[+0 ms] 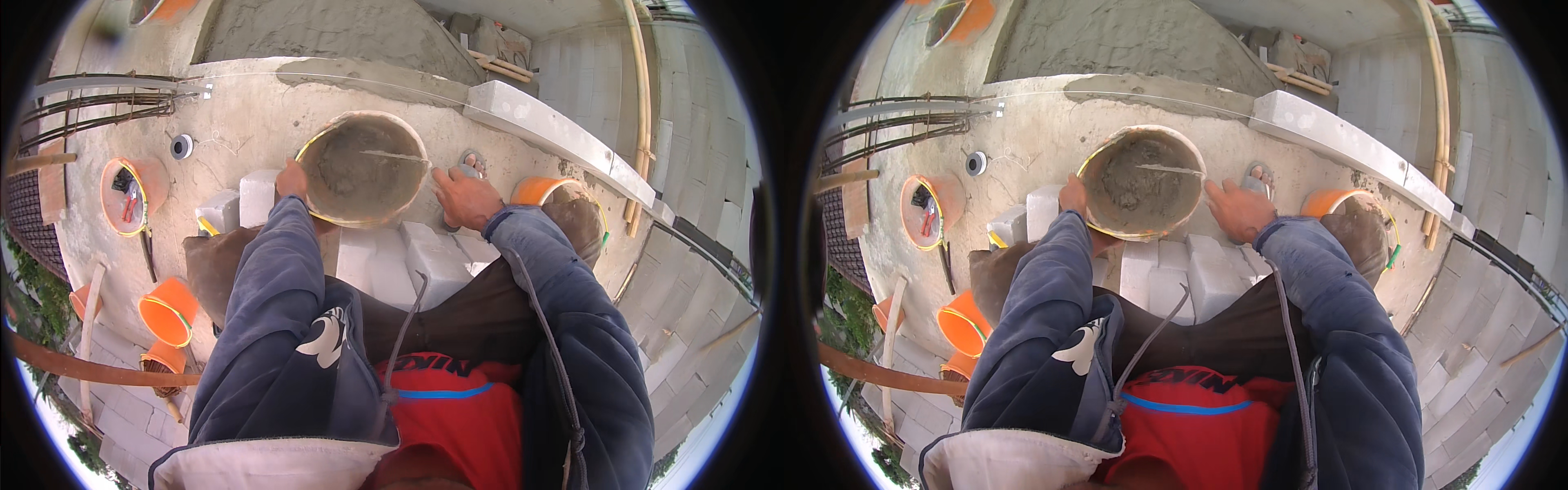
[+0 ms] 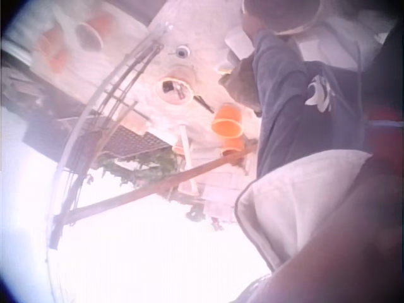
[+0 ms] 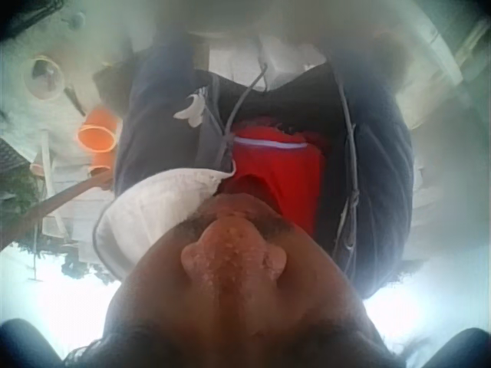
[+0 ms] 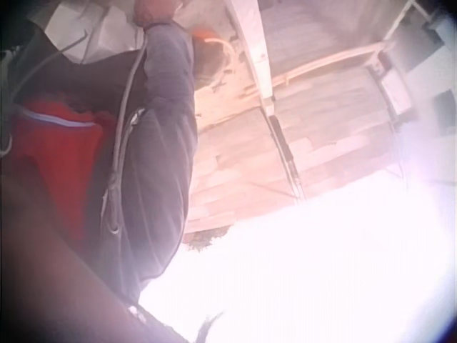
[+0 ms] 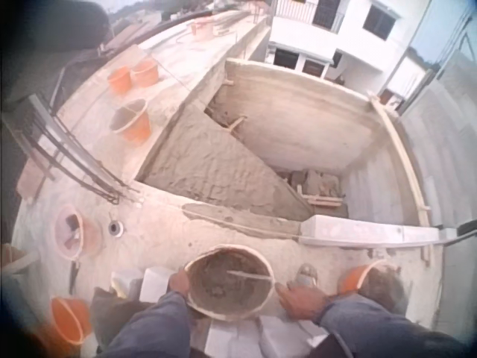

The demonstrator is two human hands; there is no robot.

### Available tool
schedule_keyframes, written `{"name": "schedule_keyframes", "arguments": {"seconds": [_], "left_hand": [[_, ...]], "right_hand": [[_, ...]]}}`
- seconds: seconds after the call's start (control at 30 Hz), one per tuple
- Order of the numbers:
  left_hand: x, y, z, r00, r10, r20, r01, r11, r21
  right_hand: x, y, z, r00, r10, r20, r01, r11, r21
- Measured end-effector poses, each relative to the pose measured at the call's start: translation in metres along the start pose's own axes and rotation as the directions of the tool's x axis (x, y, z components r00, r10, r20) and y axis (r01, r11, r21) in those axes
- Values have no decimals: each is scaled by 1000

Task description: The person installs white rectangular tiles onto a curved concrete structure. They use a hammer to tap tiles into place, apply mortar from a bucket with a trowel, and adjust tile alignment by hand.

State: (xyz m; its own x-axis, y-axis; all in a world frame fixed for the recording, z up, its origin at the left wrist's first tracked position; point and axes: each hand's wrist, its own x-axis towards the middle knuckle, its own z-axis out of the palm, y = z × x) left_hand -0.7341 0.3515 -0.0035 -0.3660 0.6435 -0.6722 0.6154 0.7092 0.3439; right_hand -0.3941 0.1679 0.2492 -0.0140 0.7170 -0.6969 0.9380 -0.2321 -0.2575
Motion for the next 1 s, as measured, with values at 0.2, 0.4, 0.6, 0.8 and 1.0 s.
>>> {"name": "schedule_keyframes", "arguments": {"seconds": [0.2, 0.4, 0.6, 0.8, 1.0], "left_hand": [[24, -9, -21, 995, 10, 100, -5, 998, -56], [1, 5, 1, 998, -5, 69, -2, 994, 105], [57, 14, -63, 990, 120, 73, -139, 908, 394], [-65, 42, -55, 990, -5, 138, -22, 981, 194], [-229, 160, -106, 803, 293, 519, -326, 945, -30]], "right_hand": [[-41, 20, -71, 969, -75, -234, 121, 975, 187], [-95, 40, -96, 857, -75, -509, 236, 936, 260], [9, 32, -1, 929, -229, -289, 272, 955, 115], [12, 37, 35, 997, -58, -47, 57, 998, -17], [-59, 50, -39, 960, 142, -242, -79, 964, 255]]}}
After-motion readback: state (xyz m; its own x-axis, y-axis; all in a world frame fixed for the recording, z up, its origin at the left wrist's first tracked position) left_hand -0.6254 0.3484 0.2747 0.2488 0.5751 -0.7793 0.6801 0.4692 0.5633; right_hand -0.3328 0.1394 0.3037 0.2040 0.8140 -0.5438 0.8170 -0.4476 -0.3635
